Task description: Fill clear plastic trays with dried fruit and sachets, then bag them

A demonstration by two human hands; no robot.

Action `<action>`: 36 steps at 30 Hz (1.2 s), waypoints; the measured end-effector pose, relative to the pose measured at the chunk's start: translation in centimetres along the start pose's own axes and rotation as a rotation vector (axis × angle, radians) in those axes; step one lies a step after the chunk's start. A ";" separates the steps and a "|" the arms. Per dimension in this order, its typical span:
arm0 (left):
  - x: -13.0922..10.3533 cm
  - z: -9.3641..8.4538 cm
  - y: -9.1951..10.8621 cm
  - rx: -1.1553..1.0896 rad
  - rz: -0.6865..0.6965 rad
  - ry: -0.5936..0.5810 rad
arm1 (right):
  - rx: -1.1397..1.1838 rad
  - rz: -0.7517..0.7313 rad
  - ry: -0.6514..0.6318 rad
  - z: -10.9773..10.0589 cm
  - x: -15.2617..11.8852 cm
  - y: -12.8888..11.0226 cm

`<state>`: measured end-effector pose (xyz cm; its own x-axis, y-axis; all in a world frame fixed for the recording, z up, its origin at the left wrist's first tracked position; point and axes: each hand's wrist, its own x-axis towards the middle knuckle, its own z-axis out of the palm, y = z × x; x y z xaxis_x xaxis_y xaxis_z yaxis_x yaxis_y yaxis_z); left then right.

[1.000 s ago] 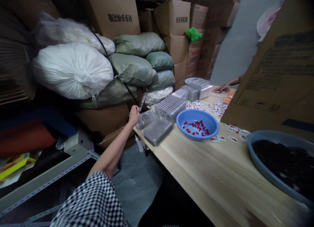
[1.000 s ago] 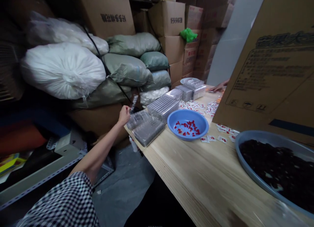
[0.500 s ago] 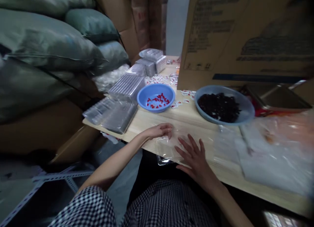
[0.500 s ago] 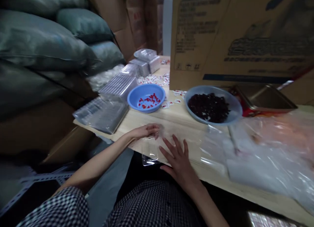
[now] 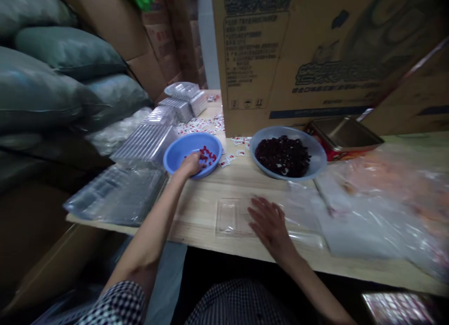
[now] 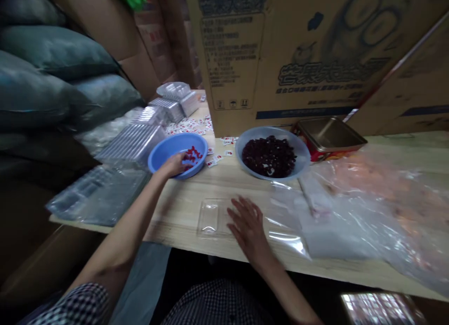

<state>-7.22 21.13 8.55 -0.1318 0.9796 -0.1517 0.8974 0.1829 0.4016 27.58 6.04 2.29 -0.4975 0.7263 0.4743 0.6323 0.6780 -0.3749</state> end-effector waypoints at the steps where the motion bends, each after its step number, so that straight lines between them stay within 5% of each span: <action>1: 1.5 0.0 -0.6 0.020 -0.038 -0.086 | -0.001 0.045 0.065 -1.4 1.4 1.7; 5: 4.4 1.8 -1.3 -0.028 -0.014 -0.251 | -0.022 0.384 0.078 -6.1 7.6 10.9; 8: 4.2 2.8 -1.3 -0.130 0.004 -0.241 | -0.038 0.605 -0.240 -6.3 11.8 16.4; 10: 3.7 2.8 -1.7 -0.215 -0.007 -0.168 | 0.007 0.611 -0.367 -4.9 13.8 18.1; 14: 2.5 1.6 -3.5 -0.350 -0.065 0.071 | 0.073 0.545 -0.408 -2.2 15.5 18.7; 19: 1.1 0.1 -5.2 -0.421 -0.114 0.239 | 0.174 0.552 -0.392 -1.5 15.7 19.2; 26: 1.0 0.4 -4.2 -0.638 -0.094 0.149 | 0.404 0.656 -0.300 -1.1 16.3 19.3; 31: 1.2 1.1 -3.0 -0.817 -0.065 0.093 | 0.633 0.798 -0.077 -3.3 15.4 19.7; 36: 1.3 1.9 -2.6 -0.859 -0.098 -0.032 | 0.851 0.853 -0.027 -5.4 14.5 18.8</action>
<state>-8.90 21.79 5.65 -0.1686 0.9556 -0.2415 0.2517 0.2787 0.9268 35.47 28.69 6.36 -0.1288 0.9723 -0.1950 0.1746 -0.1714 -0.9696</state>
